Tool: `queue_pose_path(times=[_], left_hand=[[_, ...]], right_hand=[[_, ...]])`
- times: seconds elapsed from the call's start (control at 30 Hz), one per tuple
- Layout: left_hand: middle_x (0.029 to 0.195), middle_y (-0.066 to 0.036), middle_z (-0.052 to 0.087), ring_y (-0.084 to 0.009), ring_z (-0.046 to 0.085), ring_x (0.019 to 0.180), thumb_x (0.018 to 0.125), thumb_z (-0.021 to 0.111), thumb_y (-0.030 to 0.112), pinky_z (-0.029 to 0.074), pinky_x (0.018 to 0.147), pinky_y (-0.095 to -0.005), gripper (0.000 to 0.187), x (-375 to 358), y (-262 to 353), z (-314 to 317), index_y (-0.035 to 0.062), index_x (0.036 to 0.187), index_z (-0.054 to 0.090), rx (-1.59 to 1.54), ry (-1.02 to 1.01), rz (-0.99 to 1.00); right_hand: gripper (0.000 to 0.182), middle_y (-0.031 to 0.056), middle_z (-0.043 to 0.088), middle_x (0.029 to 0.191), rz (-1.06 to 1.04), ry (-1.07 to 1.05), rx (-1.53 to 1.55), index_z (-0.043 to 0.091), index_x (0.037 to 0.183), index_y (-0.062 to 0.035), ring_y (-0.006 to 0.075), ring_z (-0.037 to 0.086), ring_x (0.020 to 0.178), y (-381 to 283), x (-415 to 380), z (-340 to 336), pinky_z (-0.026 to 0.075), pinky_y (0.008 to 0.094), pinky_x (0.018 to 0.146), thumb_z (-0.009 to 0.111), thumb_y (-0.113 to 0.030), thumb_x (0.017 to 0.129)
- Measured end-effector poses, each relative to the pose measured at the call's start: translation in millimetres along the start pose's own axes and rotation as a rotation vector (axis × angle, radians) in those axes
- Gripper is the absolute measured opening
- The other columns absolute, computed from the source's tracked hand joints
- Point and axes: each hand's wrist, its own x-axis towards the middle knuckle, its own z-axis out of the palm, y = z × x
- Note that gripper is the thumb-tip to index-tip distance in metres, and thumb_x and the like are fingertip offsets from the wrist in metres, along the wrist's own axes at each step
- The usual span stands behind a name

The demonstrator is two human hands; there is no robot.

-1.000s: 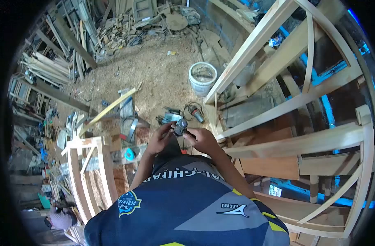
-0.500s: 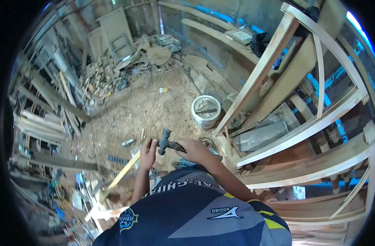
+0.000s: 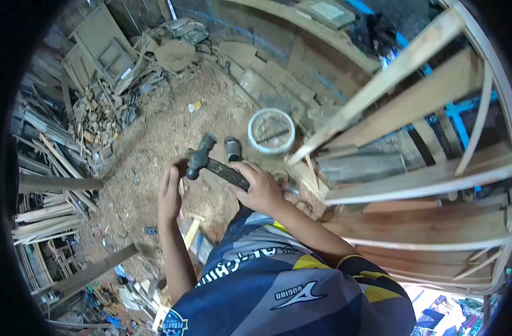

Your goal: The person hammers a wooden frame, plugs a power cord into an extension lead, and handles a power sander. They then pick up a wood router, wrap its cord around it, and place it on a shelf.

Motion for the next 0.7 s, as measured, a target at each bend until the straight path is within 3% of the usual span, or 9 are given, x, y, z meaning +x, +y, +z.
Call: queue_pose_path(times=[0.13, 0.27, 0.3, 0.37, 0.43, 0.5, 0.63, 0.7], left_hand=[[0.116, -0.011, 0.069, -0.0217, 0.066, 0.111, 0.114, 0.044, 0.027, 0.049, 0.105, -0.0368, 0.039, 106, -46, -34, -0.0023, 0.128, 0.066, 0.018, -0.032, -0.032], [0.112, -0.009, 0.069, -0.0178, 0.066, 0.104, 0.114, 0.046, 0.025, 0.051, 0.097, -0.0339, 0.035, 209, -115, -67, -0.0012, 0.125, 0.066, -0.091, 0.248, -0.31], [0.112, -0.009, 0.069, -0.0178, 0.066, 0.104, 0.114, 0.046, 0.025, 0.051, 0.097, -0.0339, 0.035, 231, -120, -72, -0.0012, 0.125, 0.066, -0.089, 0.204, -0.321], [0.109, -0.008, 0.069, -0.0161, 0.065, 0.099, 0.114, 0.049, 0.025, 0.052, 0.092, -0.0322, 0.032, 266, -131, -71, 0.0003, 0.124, 0.065, -0.283, 0.473, -0.421], [0.109, -0.007, 0.07, -0.0158, 0.065, 0.098, 0.113, 0.052, 0.026, 0.051, 0.089, -0.0311, 0.029, 302, -151, -81, 0.0028, 0.124, 0.065, -0.366, 0.429, -0.419], [0.111, -0.007, 0.071, -0.0152, 0.065, 0.098, 0.111, 0.054, 0.027, 0.051, 0.087, -0.0305, 0.028, 340, -147, -82, 0.0049, 0.124, 0.066, -0.163, 0.362, -0.435], [0.111, -0.008, 0.072, -0.018, 0.07, 0.099, 0.11, 0.057, 0.031, 0.052, 0.085, -0.0317, 0.03, 434, -127, -65, 0.007, 0.125, 0.067, -0.135, 0.229, -0.352], [0.111, -0.008, 0.072, -0.0191, 0.07, 0.099, 0.11, 0.057, 0.031, 0.053, 0.086, -0.0324, 0.031, 480, -107, -49, 0.006, 0.124, 0.067, -0.105, 0.158, -0.313]], right_hand=[[0.045, 0.0186, 0.071, 0.11, 0.081, 0.095, 0.118, 0.063, 0.127, -0.004, 0.0374, 0.071, 0.102, 63, 133, 23, 0.056, 0.041, 0.086, 0.081, -0.012, 0.086], [0.048, 0.0212, 0.07, 0.116, 0.204, 0.232, 0.122, 0.06, 0.132, 0.001, 0.0368, 0.07, 0.11, 131, 275, 29, 0.054, 0.0405, 0.095, 0.079, -0.012, 0.089], [0.05, 0.0225, 0.069, 0.118, 0.263, 0.274, 0.129, 0.059, 0.134, 0.0024, 0.0368, 0.07, 0.112, 142, 301, 26, 0.053, 0.0403, 0.097, 0.077, -0.011, 0.089], [0.056, 0.0254, 0.066, 0.125, 0.242, 0.396, 0.132, 0.054, 0.14, 0.0051, 0.0351, 0.068, 0.118, 163, 344, 16, 0.051, 0.0385, 0.1, 0.073, -0.009, 0.089], [0.063, 0.0275, 0.061, 0.134, 0.251, 0.417, 0.141, 0.047, 0.147, 0.0059, 0.0325, 0.062, 0.127, 184, 378, -6, 0.048, 0.0374, 0.105, 0.07, -0.007, 0.09], [0.059, 0.0263, 0.064, 0.129, 0.263, 0.482, 0.156, 0.049, 0.146, 0.0059, 0.0325, 0.064, 0.123, 201, 404, -33, 0.048, 0.0377, 0.105, 0.069, -0.008, 0.092], [0.05, 0.0245, 0.068, 0.12, 0.307, 0.538, 0.024, 0.054, 0.14, 0.005, 0.0358, 0.067, 0.115, 195, 430, -91, 0.05, 0.0404, 0.1, 0.067, -0.013, 0.095], [0.049, 0.0256, 0.068, 0.122, 0.483, 0.579, 0.034, 0.055, 0.138, 0.0044, 0.0376, 0.067, 0.117, 185, 438, -115, 0.05, 0.0422, 0.101, 0.068, -0.014, 0.095]])
